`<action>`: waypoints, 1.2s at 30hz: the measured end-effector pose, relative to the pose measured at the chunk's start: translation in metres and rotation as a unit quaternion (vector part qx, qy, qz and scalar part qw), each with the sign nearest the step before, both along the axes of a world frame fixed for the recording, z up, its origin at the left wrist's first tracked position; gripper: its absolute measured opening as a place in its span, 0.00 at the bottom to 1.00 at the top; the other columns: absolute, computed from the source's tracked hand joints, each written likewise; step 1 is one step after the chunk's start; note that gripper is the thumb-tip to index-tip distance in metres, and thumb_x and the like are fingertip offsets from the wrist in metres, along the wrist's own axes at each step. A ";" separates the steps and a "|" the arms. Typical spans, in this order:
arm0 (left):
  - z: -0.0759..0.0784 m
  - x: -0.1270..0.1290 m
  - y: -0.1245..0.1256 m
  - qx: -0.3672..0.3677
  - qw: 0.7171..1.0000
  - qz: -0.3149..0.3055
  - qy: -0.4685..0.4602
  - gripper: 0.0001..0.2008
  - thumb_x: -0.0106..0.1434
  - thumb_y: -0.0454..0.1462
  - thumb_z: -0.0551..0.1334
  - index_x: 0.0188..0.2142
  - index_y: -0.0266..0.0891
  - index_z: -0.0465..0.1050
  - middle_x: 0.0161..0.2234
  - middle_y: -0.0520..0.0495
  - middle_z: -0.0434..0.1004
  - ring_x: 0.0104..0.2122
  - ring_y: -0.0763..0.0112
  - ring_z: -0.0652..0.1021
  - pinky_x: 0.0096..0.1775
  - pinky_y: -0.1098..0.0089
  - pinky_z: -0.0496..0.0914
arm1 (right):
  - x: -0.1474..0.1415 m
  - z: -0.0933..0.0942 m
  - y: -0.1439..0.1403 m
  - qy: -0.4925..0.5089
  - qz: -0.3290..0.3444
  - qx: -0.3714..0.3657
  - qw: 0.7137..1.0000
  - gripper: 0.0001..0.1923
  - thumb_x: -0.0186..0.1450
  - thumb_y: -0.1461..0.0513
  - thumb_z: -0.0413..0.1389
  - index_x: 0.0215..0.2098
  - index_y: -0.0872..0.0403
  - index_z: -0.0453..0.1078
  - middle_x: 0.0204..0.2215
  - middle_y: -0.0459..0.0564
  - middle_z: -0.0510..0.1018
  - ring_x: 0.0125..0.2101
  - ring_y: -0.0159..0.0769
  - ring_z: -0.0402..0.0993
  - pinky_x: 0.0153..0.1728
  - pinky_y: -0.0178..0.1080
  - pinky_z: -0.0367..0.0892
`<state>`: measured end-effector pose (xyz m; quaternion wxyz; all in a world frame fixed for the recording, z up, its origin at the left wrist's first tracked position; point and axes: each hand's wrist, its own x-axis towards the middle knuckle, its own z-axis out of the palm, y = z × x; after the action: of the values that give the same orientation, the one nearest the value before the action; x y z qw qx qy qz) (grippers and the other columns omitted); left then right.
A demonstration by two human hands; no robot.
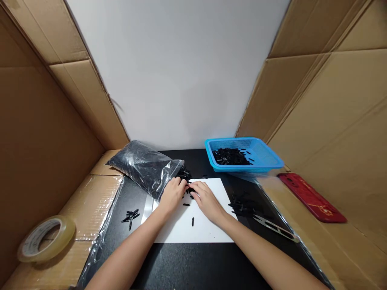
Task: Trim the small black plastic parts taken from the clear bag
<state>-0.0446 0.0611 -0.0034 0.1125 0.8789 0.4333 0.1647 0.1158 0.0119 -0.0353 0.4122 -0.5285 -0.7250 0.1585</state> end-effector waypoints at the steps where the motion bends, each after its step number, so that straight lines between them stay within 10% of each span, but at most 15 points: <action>1: 0.003 0.000 0.000 -0.011 1.000 0.008 -0.014 0.07 0.69 0.35 0.54 0.36 0.40 0.70 0.35 0.46 0.71 0.37 0.62 0.72 0.43 0.62 0.65 | -0.001 0.002 -0.004 0.015 -0.004 0.003 1.000 0.16 0.67 0.69 0.50 0.47 0.50 0.74 0.43 0.56 0.77 0.44 0.48 0.74 0.47 0.52 0.72; 14: 0.027 -0.005 -0.003 -0.224 0.928 0.078 -0.288 0.10 0.66 0.43 0.58 0.32 0.41 0.70 0.20 0.56 0.69 0.18 0.74 0.67 0.25 0.73 0.61 | -0.005 0.020 -0.012 0.167 -0.010 -0.018 0.986 0.12 0.69 0.62 0.51 0.50 0.52 0.71 0.38 0.53 0.77 0.30 0.38 0.77 0.32 0.41 0.76; 30: 0.027 -0.002 -0.013 -0.536 0.608 0.173 -0.559 0.16 0.62 0.48 0.61 0.30 0.36 0.67 0.16 0.54 0.66 0.13 0.82 0.63 0.12 0.84 0.46 | -0.024 0.042 0.006 0.088 0.108 0.021 0.990 0.16 0.68 0.66 0.50 0.46 0.49 0.78 0.35 0.54 0.81 0.38 0.45 0.79 0.42 0.47 0.75; 36: 0.031 -0.010 -0.010 -0.568 0.545 0.177 -0.591 0.13 0.63 0.43 0.63 0.30 0.35 0.67 0.23 0.50 0.70 0.17 0.82 0.70 0.10 0.87 0.50 | -0.019 0.062 0.007 0.091 0.097 0.005 0.991 0.14 0.68 0.66 0.52 0.44 0.49 0.78 0.34 0.52 0.82 0.35 0.41 0.79 0.38 0.42 0.75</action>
<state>-0.0550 0.0514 0.0273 0.7871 0.2411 0.4189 0.3833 0.0969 0.0191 0.0270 0.4617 -0.4369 -0.7332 0.2419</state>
